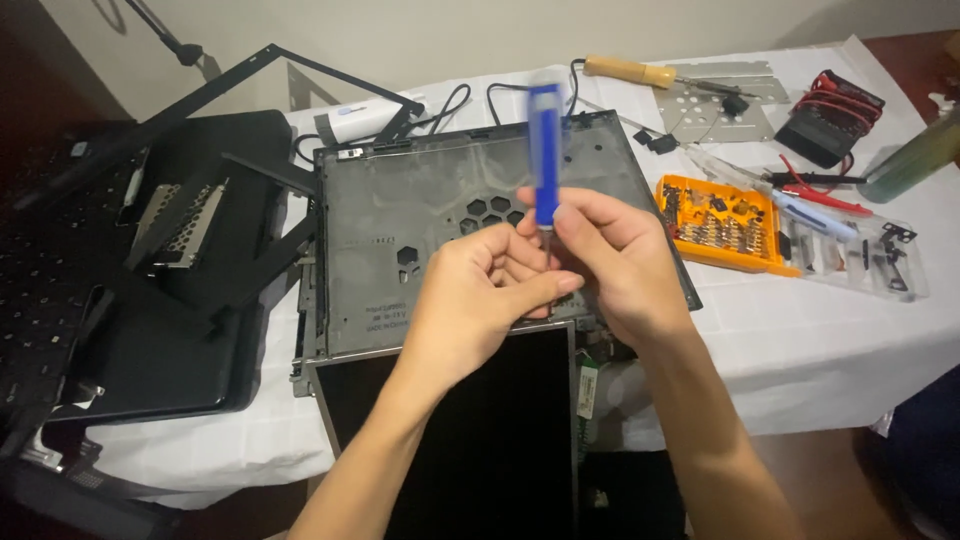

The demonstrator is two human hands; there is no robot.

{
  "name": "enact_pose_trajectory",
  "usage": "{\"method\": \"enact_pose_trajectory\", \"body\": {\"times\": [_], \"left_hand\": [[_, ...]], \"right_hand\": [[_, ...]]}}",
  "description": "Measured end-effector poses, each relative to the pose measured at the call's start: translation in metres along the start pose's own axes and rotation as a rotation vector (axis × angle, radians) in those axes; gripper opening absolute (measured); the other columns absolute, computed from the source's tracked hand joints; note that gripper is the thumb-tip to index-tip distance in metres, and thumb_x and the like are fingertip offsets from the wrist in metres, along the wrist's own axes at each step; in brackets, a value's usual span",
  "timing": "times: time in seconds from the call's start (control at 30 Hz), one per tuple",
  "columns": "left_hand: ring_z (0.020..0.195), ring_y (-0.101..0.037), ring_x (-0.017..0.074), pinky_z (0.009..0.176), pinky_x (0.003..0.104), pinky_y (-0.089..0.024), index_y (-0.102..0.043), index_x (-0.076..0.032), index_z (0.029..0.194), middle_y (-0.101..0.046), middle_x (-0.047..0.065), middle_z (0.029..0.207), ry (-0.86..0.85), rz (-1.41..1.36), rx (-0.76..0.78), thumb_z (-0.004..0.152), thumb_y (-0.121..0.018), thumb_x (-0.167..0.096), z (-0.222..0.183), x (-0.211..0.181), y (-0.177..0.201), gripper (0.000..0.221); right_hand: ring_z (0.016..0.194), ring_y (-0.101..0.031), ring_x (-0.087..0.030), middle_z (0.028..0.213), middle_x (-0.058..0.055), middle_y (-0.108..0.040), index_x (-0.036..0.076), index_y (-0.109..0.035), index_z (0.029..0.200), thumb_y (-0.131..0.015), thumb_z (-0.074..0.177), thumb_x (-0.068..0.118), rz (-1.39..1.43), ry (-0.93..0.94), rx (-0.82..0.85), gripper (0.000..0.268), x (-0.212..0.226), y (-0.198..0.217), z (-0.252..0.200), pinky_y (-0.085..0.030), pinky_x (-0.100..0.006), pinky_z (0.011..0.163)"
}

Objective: Removing a laptop screen from the chassis using a screwdriver to unscrew the hinges.

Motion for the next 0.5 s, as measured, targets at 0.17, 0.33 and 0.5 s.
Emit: {"method": "enact_pose_trajectory", "body": {"times": [0.17, 0.33, 0.5], "left_hand": [[0.067, -0.071, 0.0112, 0.06, 0.026, -0.065, -0.073, 0.006, 0.096, -0.074, 0.014, 0.075, -0.053, 0.065, 0.028, 0.076, -0.088, -0.015, 0.003, 0.001, 0.004, 0.032], [0.081, -0.075, 0.0123, 0.075, 0.027, -0.066, -0.074, 0.006, 0.11, -0.078, 0.015, 0.09, 0.02, -0.013, 0.112, 0.09, -0.074, -0.015, -0.003, -0.008, -0.002, 0.029], [0.071, -0.073, 0.0085, 0.065, 0.023, -0.065, -0.076, 0.007, 0.105, -0.078, 0.014, 0.081, -0.039, 0.034, 0.048, 0.087, -0.077, -0.009, -0.001, -0.01, 0.0, 0.023]], "right_hand": [[0.067, -0.067, -0.014, 0.083, -0.017, -0.071, -0.006, -0.07, 0.116, -0.062, 0.101, 0.012, -0.035, 0.007, 0.024, 0.025, 0.005, 0.0, 0.0, -0.063, -0.03, 0.059], [0.064, -0.064, -0.014, 0.076, -0.014, -0.068, -0.004, -0.07, 0.119, -0.06, 0.103, 0.015, -0.032, -0.013, 0.009, 0.027, 0.021, -0.001, -0.009, -0.063, -0.031, 0.06], [0.075, -0.071, -0.023, 0.086, -0.016, -0.079, -0.002, -0.075, 0.121, -0.077, 0.082, 0.006, -0.428, -0.376, 0.21, 0.039, 0.019, 0.008, -0.025, -0.063, -0.038, 0.078]]}}
Point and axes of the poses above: each hand's wrist, its own z-axis towards the middle knuckle, its own y-axis out of the back of the hand, x = y × z, the point moved 5 cm from there along z, towards the middle knuckle
